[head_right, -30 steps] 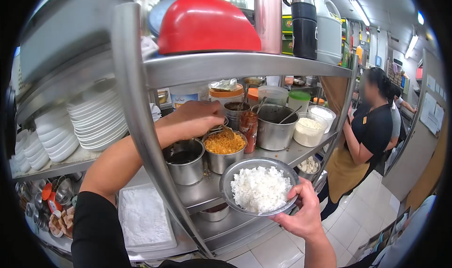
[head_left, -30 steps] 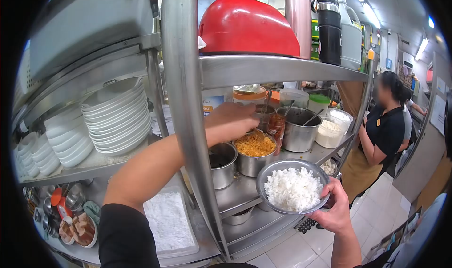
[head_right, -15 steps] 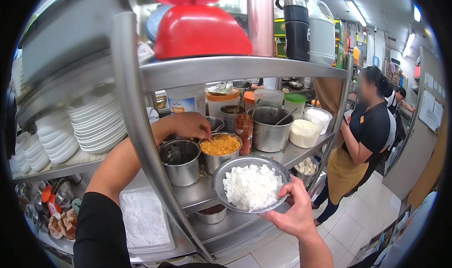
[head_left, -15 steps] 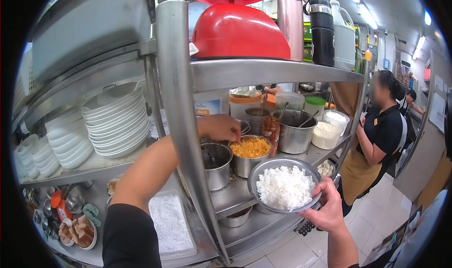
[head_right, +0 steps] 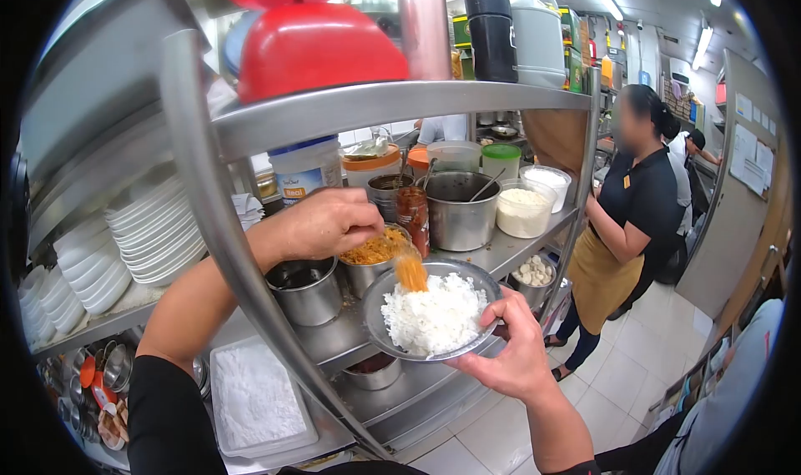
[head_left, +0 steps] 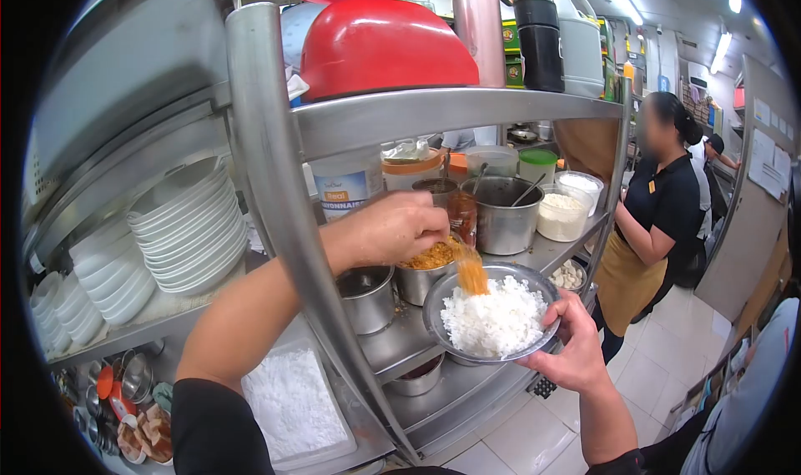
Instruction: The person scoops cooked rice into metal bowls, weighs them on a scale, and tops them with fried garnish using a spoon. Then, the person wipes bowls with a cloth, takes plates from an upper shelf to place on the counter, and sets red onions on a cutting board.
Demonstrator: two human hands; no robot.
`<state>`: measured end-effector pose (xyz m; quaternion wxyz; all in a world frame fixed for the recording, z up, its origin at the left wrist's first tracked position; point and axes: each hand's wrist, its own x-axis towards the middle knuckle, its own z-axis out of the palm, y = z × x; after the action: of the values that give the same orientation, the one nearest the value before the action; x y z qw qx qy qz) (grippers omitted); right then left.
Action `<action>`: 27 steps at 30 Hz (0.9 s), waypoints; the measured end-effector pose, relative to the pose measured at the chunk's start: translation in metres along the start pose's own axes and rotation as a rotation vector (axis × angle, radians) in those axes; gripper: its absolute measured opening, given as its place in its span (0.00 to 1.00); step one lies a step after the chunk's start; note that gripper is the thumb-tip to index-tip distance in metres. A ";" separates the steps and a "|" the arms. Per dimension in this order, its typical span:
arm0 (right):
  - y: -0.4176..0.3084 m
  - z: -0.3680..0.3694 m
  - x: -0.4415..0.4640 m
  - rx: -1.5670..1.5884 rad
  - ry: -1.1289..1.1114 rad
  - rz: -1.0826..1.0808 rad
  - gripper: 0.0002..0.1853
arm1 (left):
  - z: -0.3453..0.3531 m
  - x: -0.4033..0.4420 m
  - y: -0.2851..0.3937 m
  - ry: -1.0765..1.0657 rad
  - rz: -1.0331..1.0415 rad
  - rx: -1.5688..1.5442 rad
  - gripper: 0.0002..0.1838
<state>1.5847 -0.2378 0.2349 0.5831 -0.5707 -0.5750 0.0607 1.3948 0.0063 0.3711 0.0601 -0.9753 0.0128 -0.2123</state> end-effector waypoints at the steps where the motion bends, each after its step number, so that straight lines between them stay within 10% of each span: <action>1: -0.001 0.000 -0.001 -0.001 -0.004 0.007 0.30 | 0.000 0.001 -0.001 -0.017 -0.094 0.066 0.07; 7: 0.004 0.001 -0.004 -0.003 -0.003 -0.028 0.30 | 0.009 -0.010 -0.042 -0.167 -0.240 0.380 0.05; 15: 0.005 0.005 -0.004 0.061 0.016 -0.025 0.31 | 0.019 -0.008 -0.074 -0.379 -0.322 0.002 0.13; 27: 0.004 0.002 -0.005 0.060 -0.010 0.002 0.31 | -0.010 -0.006 -0.023 -0.068 -0.236 -0.126 0.11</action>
<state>1.5836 -0.2388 0.2282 0.5970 -0.5532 -0.5753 0.0815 1.3851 0.0281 0.3800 -0.0261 -0.9785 -0.0909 -0.1835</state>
